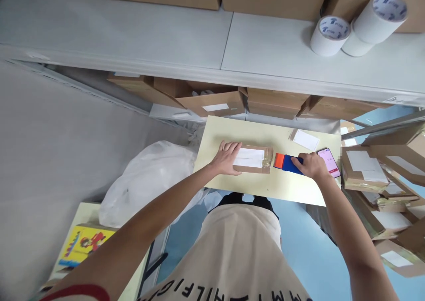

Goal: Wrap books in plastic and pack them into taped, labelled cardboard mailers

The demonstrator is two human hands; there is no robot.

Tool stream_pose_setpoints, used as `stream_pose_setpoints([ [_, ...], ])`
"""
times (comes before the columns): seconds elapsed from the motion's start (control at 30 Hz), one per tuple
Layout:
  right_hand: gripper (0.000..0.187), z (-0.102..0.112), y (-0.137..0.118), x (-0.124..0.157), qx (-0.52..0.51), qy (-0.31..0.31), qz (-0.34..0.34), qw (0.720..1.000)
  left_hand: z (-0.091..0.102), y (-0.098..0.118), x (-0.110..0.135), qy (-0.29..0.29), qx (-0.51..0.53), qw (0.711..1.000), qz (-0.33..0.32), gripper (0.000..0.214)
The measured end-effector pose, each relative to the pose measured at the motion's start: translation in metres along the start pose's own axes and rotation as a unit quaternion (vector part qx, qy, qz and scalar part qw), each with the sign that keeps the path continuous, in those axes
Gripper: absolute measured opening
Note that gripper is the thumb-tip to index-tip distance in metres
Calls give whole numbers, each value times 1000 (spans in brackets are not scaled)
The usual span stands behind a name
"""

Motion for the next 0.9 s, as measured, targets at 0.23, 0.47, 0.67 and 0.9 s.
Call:
stream_pose_setpoints([
  [0.23,52,-43,-15,-28,-59,-8,49,997,-42,57,-10,-65,-71,993,-67,100],
  [0.47,55,-64,-11,-32,-131,-5,101,986,-79,95,-35,-84,-86,989,-81,81],
  [0.67,54,-65,9,-21,-58,-48,64,995,-76,90,-34,-82,-79,990,-82,71],
  [0.9,49,-6,-54,-10,-7,-82,-8,997,-76,105,-37,-74,-121,986,-86,59],
])
Point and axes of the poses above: each hand's wrist, its own x-axis away from the middle knuckle, its own z-axis out of the back of the hand, y = z × x, the point moved 6 cm from there along -x, towards the middle knuckle, and after that the axes turned 14 degrees about x, right-handed, at the moved point
